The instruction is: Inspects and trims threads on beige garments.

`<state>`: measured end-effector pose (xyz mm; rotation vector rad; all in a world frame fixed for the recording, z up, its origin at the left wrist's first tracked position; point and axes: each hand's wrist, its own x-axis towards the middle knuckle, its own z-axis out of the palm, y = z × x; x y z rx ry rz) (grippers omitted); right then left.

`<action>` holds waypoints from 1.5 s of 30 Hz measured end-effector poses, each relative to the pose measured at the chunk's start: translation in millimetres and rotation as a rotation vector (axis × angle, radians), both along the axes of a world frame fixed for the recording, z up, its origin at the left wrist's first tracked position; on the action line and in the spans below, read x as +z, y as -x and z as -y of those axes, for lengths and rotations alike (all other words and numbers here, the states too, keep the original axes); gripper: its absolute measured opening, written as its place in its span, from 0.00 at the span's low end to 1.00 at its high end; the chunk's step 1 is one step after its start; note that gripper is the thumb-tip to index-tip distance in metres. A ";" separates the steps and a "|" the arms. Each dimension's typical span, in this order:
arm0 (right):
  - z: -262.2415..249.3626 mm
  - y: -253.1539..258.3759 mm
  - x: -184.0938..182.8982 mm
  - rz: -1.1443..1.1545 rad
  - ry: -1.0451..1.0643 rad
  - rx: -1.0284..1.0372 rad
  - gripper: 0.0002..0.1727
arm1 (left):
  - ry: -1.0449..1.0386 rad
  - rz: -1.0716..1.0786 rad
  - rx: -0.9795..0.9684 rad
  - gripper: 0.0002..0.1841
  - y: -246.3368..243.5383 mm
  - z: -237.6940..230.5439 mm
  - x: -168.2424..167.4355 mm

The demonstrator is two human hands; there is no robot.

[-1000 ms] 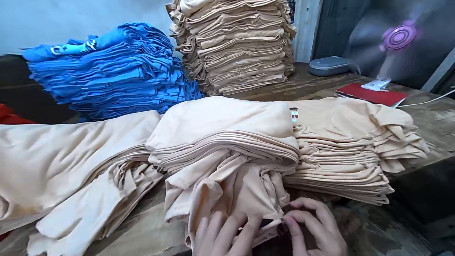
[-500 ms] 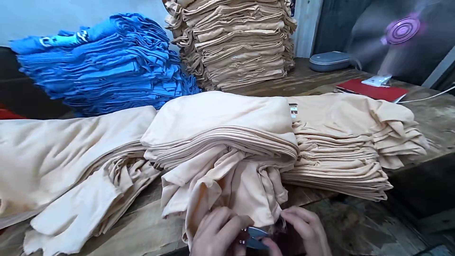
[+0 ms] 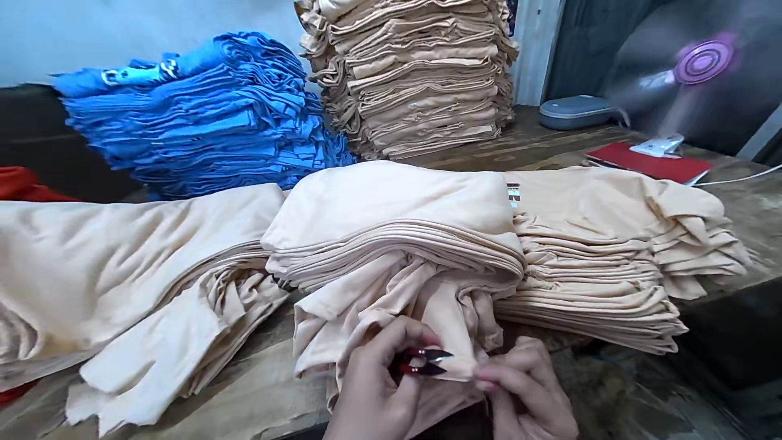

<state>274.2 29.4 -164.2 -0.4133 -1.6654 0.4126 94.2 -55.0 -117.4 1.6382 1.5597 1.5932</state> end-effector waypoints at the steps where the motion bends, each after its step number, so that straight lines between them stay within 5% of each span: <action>1: 1.7 0.4 -1.5 -0.029 0.049 0.030 0.06 | -0.006 -0.014 0.016 0.10 -1.3 -0.3 -1.2; 4: 4.1 11.0 -2.2 0.022 0.036 0.001 0.23 | -0.007 0.016 0.037 0.10 -1.1 -3.8 -2.6; 6: 4.0 13.4 -5.3 0.029 -0.077 -0.078 0.10 | 0.003 0.032 0.033 0.12 -1.6 -1.2 0.0; 8: 4.6 3.5 -6.9 0.066 -0.177 -0.151 0.07 | -0.001 0.003 0.037 0.15 -2.7 6.9 5.0; 10: 10.1 -8.8 -7.9 0.099 -0.202 -0.196 0.07 | -0.064 -0.168 0.066 0.21 -2.8 17.0 7.2; 14: 22.7 -21.9 -9.6 0.113 -0.148 -0.183 0.05 | -0.352 -0.640 0.242 0.09 -9.8 29.1 -4.6; 19: 30.8 -23.2 -9.4 0.120 -0.211 -0.183 0.06 | -0.552 -0.968 0.325 0.11 -20.3 24.3 -12.4; 24: 30.3 -21.6 -8.7 0.110 -0.112 -0.166 0.04 | -0.495 -0.884 0.403 0.10 -15.9 9.2 -15.5; 27: 18.9 -10.6 -2.7 0.135 0.155 -0.107 0.15 | -0.319 -0.727 0.318 0.19 -8.5 3.6 -12.7; 30: 8.3 -8.3 -4.1 0.084 0.093 0.012 0.05 | -0.328 -0.641 0.197 0.05 2.8 4.8 -14.1; 33: 9.7 -17.6 -3.1 0.069 0.062 0.033 0.10 | -0.373 -0.573 0.192 0.05 19.6 19.4 -2.2; 37: -7.1 -21.5 -11.5 0.306 0.006 0.079 0.14 | -0.471 -0.595 0.321 0.15 60.2 24.1 5.8; 40: -14.3 -43.5 -2.0 0.333 -0.021 0.274 0.05 | -0.466 -0.686 0.390 0.09 92.3 21.7 9.6; 45: -19.3 -100.5 33.2 0.917 0.214 0.270 0.06 | -0.129 -0.734 0.567 0.17 75.7 22.9 13.2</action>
